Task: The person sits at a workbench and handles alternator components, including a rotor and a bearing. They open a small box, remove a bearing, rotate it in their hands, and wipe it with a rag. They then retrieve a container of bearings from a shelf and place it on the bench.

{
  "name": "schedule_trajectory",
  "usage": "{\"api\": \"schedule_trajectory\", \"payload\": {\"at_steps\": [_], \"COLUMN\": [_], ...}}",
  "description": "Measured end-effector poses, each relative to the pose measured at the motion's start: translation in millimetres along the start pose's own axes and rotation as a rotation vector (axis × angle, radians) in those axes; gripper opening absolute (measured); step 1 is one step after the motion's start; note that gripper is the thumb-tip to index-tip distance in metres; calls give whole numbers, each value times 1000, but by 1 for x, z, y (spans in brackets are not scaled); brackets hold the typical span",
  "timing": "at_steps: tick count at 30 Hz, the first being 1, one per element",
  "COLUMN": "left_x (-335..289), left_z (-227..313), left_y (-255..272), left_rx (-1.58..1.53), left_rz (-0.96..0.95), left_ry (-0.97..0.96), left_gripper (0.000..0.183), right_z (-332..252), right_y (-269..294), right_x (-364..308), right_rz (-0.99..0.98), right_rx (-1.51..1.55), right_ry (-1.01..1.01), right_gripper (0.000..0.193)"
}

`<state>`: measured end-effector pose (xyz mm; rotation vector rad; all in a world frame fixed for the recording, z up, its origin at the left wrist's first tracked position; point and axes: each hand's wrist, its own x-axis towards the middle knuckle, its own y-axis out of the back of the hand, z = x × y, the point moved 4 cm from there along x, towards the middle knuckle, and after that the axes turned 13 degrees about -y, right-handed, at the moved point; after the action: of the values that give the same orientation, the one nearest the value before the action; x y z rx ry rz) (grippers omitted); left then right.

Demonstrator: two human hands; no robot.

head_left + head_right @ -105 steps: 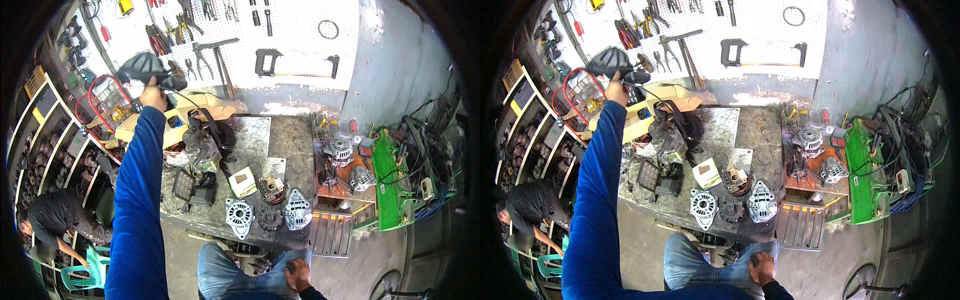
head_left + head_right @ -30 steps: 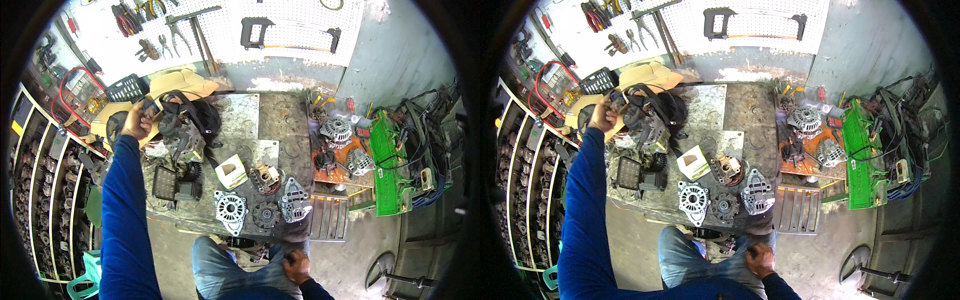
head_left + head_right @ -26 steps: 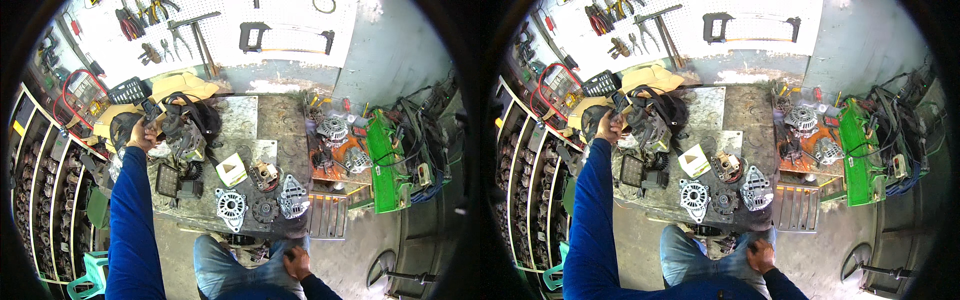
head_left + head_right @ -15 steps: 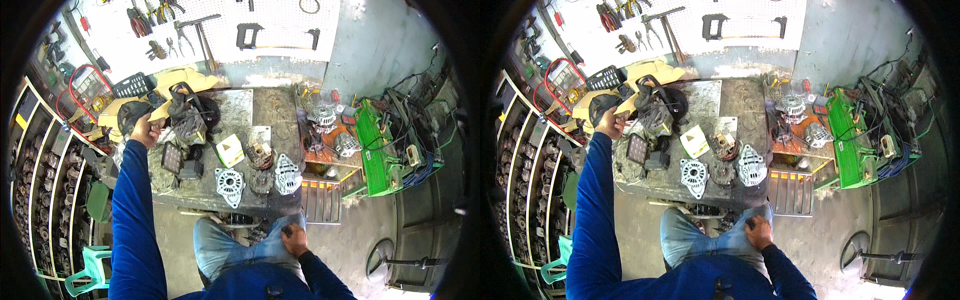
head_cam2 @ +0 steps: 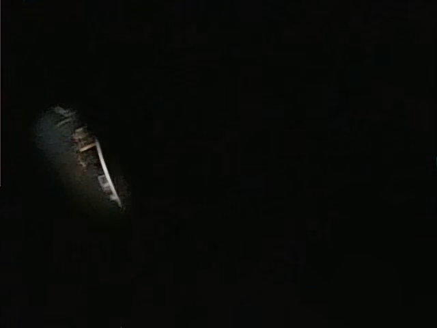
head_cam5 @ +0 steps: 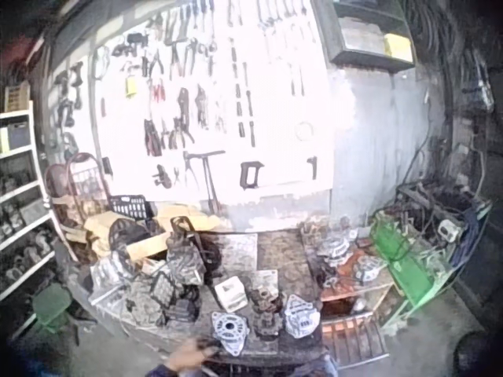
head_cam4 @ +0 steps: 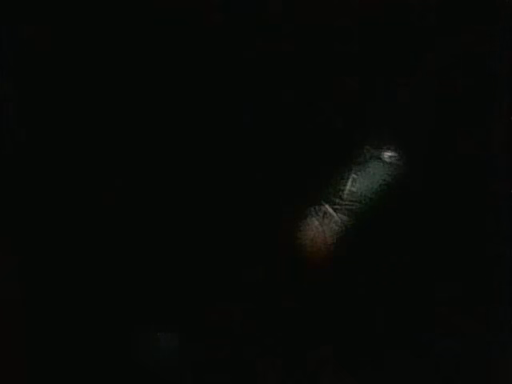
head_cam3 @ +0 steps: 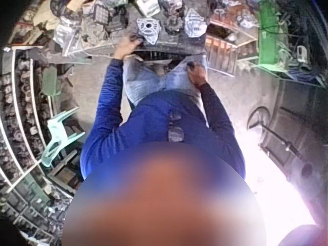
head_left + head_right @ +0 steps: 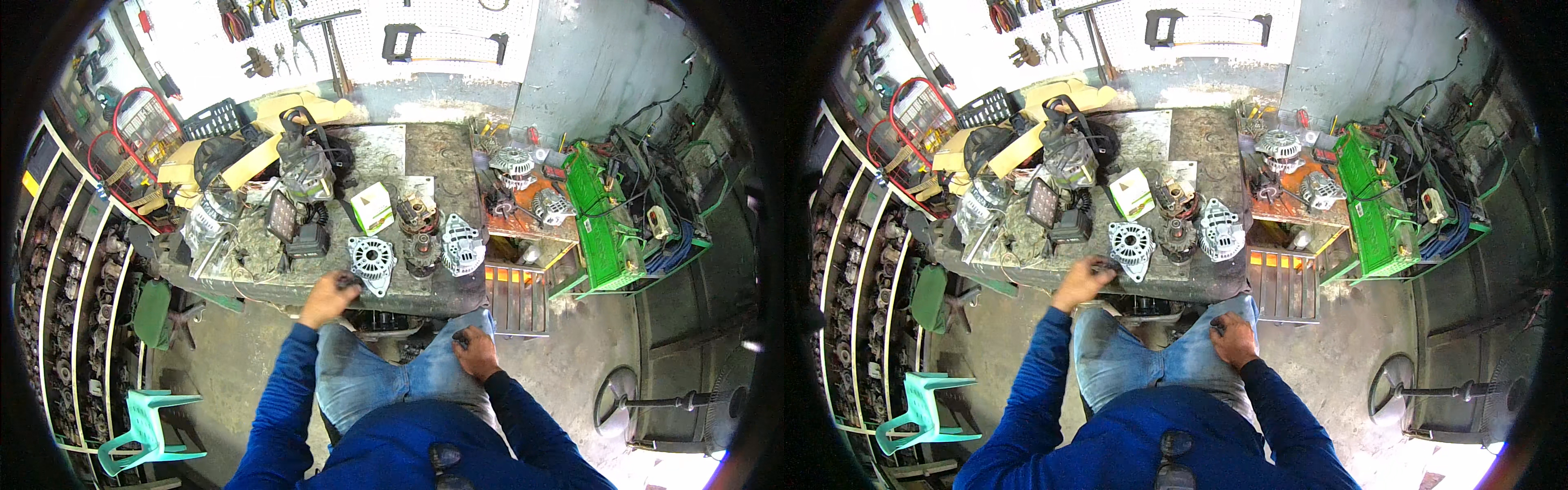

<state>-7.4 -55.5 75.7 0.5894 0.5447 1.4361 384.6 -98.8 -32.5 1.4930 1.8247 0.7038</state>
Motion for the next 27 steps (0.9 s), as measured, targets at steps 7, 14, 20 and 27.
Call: {"api": "schedule_trajectory", "payload": {"at_steps": [7, 14, 20, 27], "left_x": [4, 11, -50, -120], "left_z": [-12, -15, -30, 62], "left_y": [-64, -82, -72, 90], "left_rx": [339, 402, 378, 285], "left_rz": [239, 207, 280, 617], "left_ry": [-95, 6, -122, -226], "left_gripper": [96, 94, 89, 65], "right_z": [3, 3, 12, -61], "right_y": [-5, -2, -10, 123], "right_x": [-2, -2, -2, -13], "right_rz": [0, -6, -3, 136], "right_rx": [-45, -72, -35, 445], "right_ry": [-4, -51, -26, -134], "right_gripper": [25, 24, 23, 21]}}
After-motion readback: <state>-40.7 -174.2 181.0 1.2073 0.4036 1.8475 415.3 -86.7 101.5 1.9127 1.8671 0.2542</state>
